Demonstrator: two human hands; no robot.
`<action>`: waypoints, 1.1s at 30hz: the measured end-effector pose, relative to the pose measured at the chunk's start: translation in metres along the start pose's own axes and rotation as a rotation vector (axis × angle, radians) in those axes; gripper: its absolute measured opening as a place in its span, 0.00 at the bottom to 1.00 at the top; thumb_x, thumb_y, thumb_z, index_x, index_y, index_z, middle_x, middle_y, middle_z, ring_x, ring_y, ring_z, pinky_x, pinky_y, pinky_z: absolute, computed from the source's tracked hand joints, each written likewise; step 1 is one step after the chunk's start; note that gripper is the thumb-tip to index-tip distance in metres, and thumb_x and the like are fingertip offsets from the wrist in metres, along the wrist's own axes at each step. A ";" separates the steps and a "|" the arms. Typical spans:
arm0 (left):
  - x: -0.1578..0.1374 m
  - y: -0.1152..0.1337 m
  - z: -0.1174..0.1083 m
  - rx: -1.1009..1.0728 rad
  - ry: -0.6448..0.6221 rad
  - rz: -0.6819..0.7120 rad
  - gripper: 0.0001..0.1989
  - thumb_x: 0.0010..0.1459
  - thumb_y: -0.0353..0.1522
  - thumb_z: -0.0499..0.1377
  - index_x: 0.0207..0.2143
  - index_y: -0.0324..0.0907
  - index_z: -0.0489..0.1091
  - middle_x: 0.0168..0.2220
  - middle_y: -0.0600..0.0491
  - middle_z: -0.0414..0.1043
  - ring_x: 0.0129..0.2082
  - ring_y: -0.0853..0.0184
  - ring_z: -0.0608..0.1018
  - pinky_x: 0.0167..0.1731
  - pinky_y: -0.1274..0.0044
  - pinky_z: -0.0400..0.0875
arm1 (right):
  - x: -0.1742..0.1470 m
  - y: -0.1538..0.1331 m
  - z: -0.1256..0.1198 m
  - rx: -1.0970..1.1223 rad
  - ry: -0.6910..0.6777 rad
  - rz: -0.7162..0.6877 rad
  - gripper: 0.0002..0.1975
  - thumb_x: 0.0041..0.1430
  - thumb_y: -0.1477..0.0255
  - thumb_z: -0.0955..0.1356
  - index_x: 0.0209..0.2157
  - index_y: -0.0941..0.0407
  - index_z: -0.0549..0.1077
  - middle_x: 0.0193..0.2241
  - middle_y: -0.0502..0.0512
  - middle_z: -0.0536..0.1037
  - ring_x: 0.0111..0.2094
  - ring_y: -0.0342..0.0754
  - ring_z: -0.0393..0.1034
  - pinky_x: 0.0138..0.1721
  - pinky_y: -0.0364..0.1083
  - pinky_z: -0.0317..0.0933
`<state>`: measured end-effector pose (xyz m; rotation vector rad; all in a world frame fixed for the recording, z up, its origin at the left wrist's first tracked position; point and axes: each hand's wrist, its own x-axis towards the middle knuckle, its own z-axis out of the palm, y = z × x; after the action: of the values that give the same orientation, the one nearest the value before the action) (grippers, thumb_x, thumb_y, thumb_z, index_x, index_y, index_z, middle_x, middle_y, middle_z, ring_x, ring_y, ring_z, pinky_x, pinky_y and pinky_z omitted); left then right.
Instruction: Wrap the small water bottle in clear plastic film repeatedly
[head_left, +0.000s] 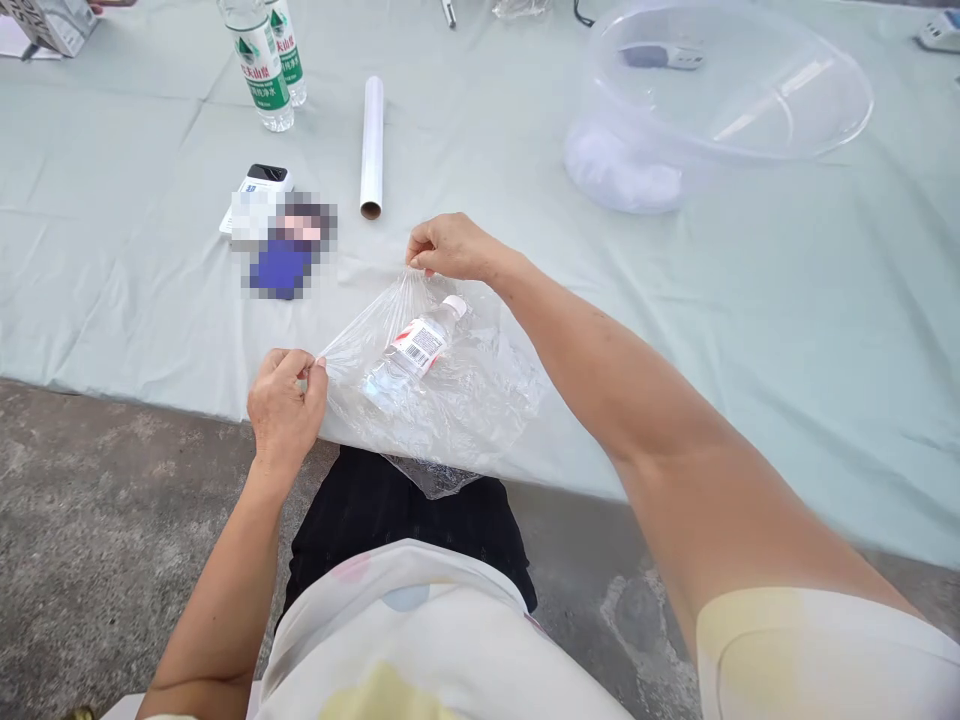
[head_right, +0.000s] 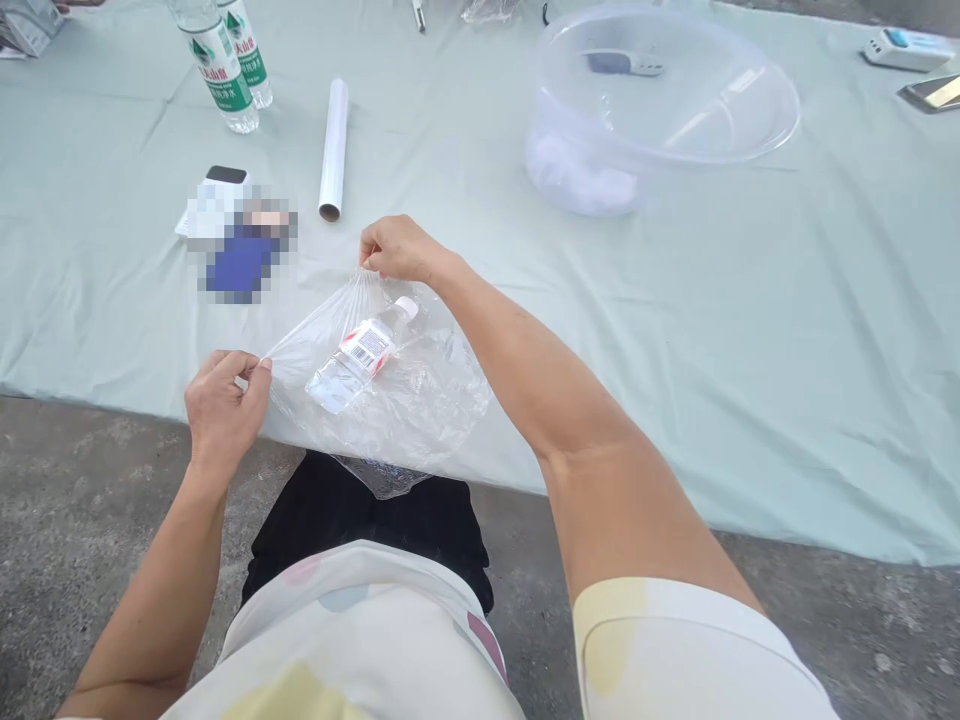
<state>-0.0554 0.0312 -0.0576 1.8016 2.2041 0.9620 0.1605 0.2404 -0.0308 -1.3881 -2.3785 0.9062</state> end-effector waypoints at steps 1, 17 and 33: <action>0.000 0.002 0.001 -0.027 0.022 0.034 0.10 0.62 0.34 0.56 0.26 0.44 0.67 0.32 0.53 0.72 0.32 0.67 0.75 0.32 0.74 0.67 | -0.006 0.000 -0.001 0.021 0.027 -0.001 0.06 0.58 0.70 0.69 0.34 0.57 0.79 0.32 0.54 0.78 0.32 0.47 0.74 0.40 0.48 0.66; -0.046 -0.011 0.010 0.092 -0.089 0.791 0.08 0.59 0.31 0.61 0.26 0.46 0.73 0.44 0.48 0.82 0.45 0.58 0.83 0.40 0.69 0.78 | -0.119 0.063 0.015 0.070 0.229 -0.088 0.17 0.59 0.76 0.61 0.38 0.51 0.81 0.51 0.54 0.78 0.49 0.48 0.74 0.50 0.50 0.65; -0.007 0.029 0.006 0.063 -0.287 0.070 0.23 0.61 0.50 0.57 0.50 0.44 0.71 0.57 0.42 0.72 0.61 0.50 0.69 0.59 0.57 0.63 | -0.083 -0.003 -0.001 -0.027 0.030 -0.340 0.16 0.64 0.76 0.64 0.47 0.49 0.79 0.49 0.52 0.79 0.50 0.49 0.72 0.51 0.50 0.63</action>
<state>-0.0265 0.0299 -0.0487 1.9183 2.0279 0.6049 0.2014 0.1693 -0.0203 -0.9532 -2.5045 0.7562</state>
